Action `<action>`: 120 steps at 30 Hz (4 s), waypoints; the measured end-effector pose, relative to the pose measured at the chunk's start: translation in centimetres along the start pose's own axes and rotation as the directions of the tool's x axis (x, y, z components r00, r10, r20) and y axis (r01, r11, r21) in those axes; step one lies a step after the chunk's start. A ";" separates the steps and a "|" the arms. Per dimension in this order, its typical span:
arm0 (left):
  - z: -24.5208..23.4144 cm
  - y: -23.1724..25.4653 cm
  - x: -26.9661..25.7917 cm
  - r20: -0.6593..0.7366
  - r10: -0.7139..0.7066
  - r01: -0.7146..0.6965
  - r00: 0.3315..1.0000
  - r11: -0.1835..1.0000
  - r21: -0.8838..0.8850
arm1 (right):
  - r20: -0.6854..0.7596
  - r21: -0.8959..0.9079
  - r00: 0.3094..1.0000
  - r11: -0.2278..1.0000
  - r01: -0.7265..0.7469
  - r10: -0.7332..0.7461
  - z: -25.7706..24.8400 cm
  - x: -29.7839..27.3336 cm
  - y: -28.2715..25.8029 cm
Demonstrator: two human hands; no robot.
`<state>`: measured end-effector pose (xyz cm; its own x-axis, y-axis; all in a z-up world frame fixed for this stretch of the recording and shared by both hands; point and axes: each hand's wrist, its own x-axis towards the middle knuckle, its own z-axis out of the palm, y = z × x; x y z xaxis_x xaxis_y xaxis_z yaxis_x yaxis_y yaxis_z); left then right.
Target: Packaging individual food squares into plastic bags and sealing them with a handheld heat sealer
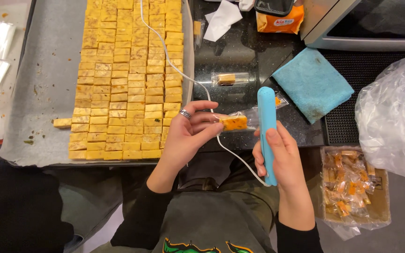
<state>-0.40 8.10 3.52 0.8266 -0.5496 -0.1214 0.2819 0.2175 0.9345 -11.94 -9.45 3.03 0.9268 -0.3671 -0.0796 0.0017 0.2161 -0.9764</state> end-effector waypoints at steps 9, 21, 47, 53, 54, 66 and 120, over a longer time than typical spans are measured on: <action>0.0 -0.3 0.1 -0.008 0.039 -0.038 0.999 0.999 0.037 | -0.019 0.008 1.000 1.000 -0.016 0.016 0.0 0.1 0.2; -0.8 -1.4 0.8 -0.135 0.038 -0.040 0.990 0.999 -0.009 | -0.037 0.107 0.996 0.991 -0.075 0.080 -0.8 -0.6 3.1; 1.0 -9.8 15.0 0.218 0.496 -0.211 0.841 -0.070 0.975 | -0.144 0.141 0.989 0.990 -0.025 0.045 -0.1 -3.0 5.2; 2.6 -3.0 11.0 -0.030 0.012 0.005 0.999 0.856 0.517 | -0.154 0.183 0.969 0.969 -0.166 0.195 -0.5 -2.9 3.3; 2.8 -2.3 10.0 -0.010 -0.043 0.044 0.999 0.979 0.201 | -0.155 0.194 0.970 0.968 -0.157 0.188 -0.5 -2.8 3.3; 1.0 3.8 1.0 0.061 -0.077 0.082 0.995 0.994 -0.079 | -0.137 0.183 0.972 0.969 -0.167 0.193 -0.1 -3.1 4.9; 0.4 1.9 0.2 0.118 -0.122 0.116 0.985 0.992 0.055 | 0.156 0.044 0.988 0.999 -0.026 0.019 0.0 0.3 1.0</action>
<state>0.12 8.12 5.40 0.7226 -0.6634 -0.1942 0.3489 0.1076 0.9309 -11.66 -9.39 2.04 0.9738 -0.2177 -0.0657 -0.0058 0.2650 -0.9642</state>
